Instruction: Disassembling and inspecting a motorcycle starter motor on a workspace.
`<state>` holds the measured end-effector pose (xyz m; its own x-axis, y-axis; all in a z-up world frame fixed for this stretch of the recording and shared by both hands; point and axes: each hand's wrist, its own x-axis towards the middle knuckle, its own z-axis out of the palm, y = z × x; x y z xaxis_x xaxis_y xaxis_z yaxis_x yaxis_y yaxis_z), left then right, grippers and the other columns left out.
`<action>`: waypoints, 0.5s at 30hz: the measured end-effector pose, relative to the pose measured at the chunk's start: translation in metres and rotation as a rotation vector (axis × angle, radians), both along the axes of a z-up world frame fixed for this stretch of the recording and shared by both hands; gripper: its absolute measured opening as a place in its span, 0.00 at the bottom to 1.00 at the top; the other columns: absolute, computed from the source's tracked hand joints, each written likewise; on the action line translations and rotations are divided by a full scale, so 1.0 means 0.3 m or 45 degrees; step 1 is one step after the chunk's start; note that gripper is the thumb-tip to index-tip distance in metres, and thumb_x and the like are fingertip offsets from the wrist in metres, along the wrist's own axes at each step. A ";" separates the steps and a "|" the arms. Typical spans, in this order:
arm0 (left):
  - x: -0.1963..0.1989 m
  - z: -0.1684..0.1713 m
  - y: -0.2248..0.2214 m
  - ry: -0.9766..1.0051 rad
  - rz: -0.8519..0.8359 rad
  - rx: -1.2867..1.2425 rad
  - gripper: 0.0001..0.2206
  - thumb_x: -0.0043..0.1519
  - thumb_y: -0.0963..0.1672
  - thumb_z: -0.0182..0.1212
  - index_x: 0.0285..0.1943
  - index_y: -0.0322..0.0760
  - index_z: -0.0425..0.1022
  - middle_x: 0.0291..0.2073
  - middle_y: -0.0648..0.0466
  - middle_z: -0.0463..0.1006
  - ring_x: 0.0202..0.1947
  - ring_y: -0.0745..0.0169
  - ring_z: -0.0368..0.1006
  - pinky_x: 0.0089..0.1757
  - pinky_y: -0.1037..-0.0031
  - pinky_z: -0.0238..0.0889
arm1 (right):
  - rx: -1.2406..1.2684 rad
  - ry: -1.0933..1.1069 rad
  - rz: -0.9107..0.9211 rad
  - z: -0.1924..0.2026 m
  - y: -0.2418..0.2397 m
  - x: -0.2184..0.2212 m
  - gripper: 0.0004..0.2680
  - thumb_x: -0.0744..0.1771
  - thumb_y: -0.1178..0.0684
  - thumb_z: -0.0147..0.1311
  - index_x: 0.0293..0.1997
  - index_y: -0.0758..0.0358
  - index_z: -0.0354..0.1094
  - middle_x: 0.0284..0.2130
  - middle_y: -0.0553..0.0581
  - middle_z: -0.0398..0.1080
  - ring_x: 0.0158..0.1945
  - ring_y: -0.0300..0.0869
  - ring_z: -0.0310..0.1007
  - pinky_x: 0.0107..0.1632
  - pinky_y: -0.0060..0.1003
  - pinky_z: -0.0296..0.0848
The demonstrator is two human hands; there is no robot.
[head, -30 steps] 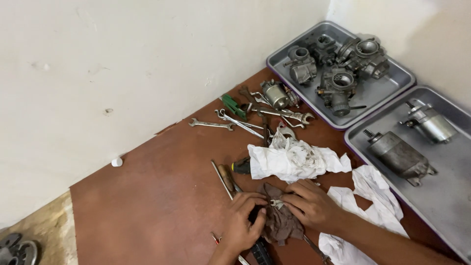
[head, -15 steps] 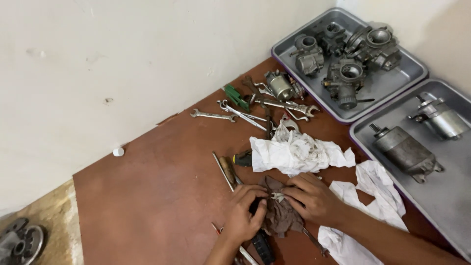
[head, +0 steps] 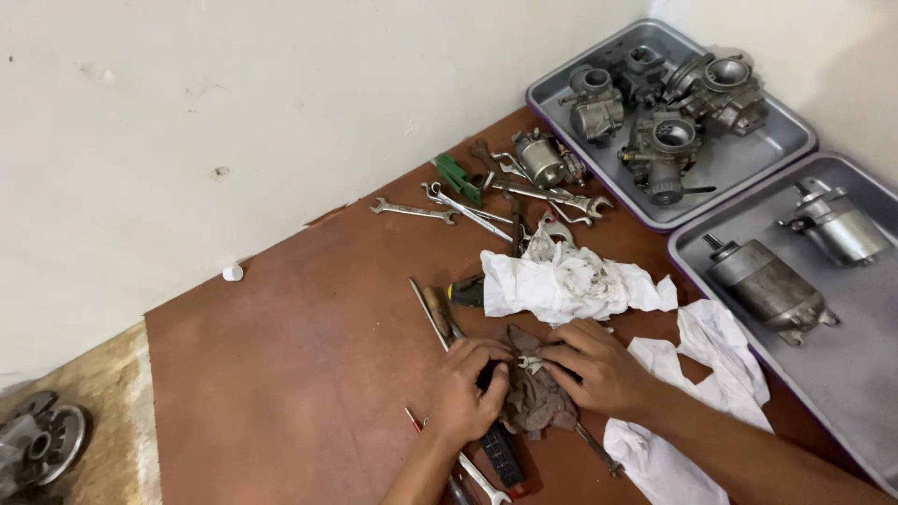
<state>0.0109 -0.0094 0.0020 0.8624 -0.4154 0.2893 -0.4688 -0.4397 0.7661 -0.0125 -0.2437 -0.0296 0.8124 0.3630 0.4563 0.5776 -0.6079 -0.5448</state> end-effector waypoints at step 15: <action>0.026 0.047 -0.008 0.019 -0.056 0.007 0.07 0.54 0.37 0.65 0.39 0.33 0.81 0.42 0.49 0.84 0.45 0.48 0.76 0.46 0.65 0.69 | 0.016 0.021 -0.013 0.075 0.018 0.010 0.09 0.60 0.61 0.64 0.41 0.70 0.75 0.37 0.59 0.70 0.41 0.50 0.70 0.44 0.44 0.70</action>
<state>0.0186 -0.0119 0.0161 0.8474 -0.4546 0.2743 -0.4765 -0.4234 0.7705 -0.0096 -0.2382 -0.0072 0.8236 0.3491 0.4471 0.5622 -0.6070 -0.5617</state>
